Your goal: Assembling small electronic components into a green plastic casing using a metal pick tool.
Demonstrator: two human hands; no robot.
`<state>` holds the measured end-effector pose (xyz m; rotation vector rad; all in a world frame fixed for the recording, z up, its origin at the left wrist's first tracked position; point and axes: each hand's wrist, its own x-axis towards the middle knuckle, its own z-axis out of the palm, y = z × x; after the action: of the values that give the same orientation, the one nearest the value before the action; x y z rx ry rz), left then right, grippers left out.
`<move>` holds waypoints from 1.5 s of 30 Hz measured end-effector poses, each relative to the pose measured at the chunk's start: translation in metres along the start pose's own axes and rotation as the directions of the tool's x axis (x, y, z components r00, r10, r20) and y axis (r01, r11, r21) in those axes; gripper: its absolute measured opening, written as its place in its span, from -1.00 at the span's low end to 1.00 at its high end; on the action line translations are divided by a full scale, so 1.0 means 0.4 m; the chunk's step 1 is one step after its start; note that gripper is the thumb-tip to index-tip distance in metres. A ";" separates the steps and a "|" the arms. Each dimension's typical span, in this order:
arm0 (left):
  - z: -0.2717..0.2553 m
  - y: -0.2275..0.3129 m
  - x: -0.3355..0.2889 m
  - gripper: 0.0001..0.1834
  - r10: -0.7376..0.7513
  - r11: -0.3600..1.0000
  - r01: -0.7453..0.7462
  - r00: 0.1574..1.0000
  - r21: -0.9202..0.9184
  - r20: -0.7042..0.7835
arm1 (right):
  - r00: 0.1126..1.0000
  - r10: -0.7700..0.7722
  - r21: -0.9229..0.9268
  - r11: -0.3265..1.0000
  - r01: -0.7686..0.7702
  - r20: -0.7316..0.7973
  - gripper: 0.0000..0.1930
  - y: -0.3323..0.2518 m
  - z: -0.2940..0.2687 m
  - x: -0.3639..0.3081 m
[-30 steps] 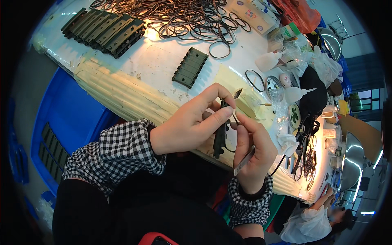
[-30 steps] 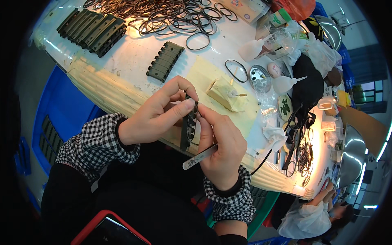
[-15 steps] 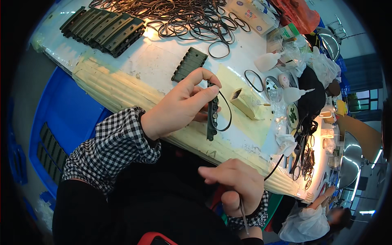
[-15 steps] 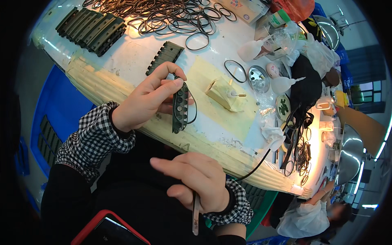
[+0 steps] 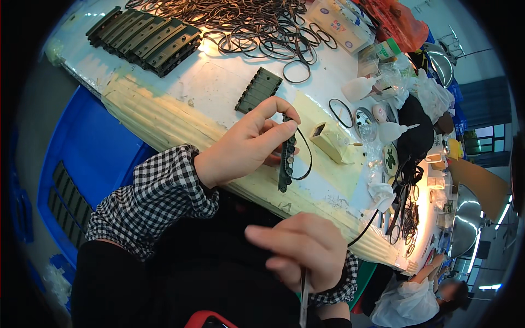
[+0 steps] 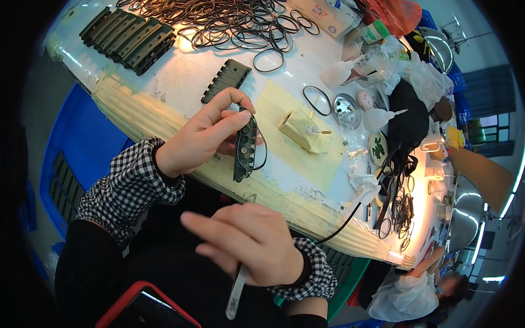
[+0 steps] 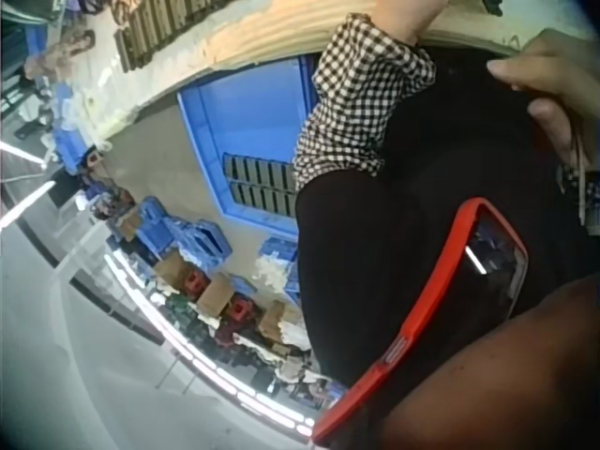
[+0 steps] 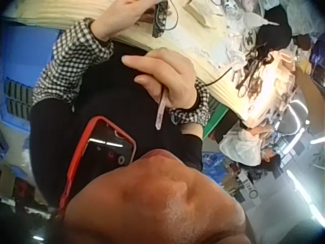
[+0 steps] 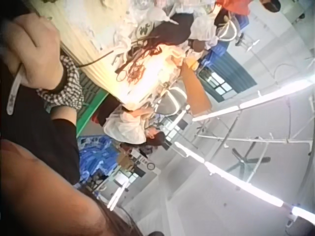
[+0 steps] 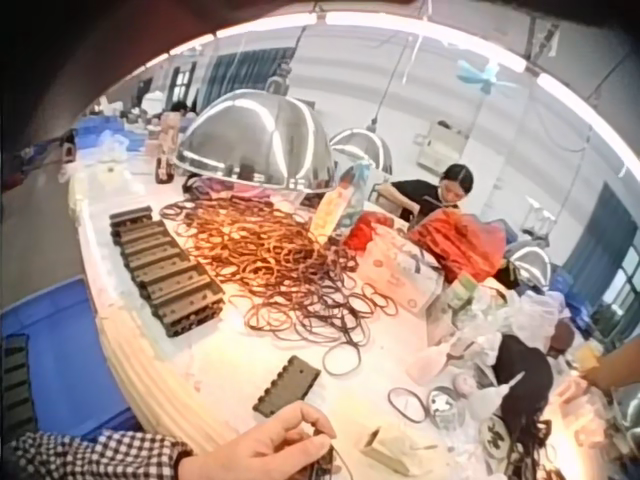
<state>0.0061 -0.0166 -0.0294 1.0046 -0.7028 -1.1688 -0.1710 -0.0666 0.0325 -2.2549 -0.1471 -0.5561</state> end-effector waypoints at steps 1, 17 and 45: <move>-0.002 -0.001 -0.001 -0.83 0.008 1.000 -0.008 1.000 0.003 0.001 | 0.995 0.028 -0.240 0.969 -0.051 -0.099 -0.73 0.010 -0.004 0.001; 0.002 0.000 0.000 -0.85 0.035 0.996 -0.036 0.999 0.076 0.018 | 0.955 0.065 -0.468 0.861 -0.200 -0.288 -0.74 0.107 0.004 -0.044; -0.003 -0.002 0.004 -0.86 0.019 1.000 -0.019 0.999 0.016 0.034 | 0.779 -0.358 0.856 0.263 -0.444 0.514 -0.66 -0.034 0.137 0.097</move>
<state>0.0073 -0.0181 -0.0308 0.9916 -0.7483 -1.1679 -0.1209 -0.0199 0.0265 -1.0184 -0.5961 0.3903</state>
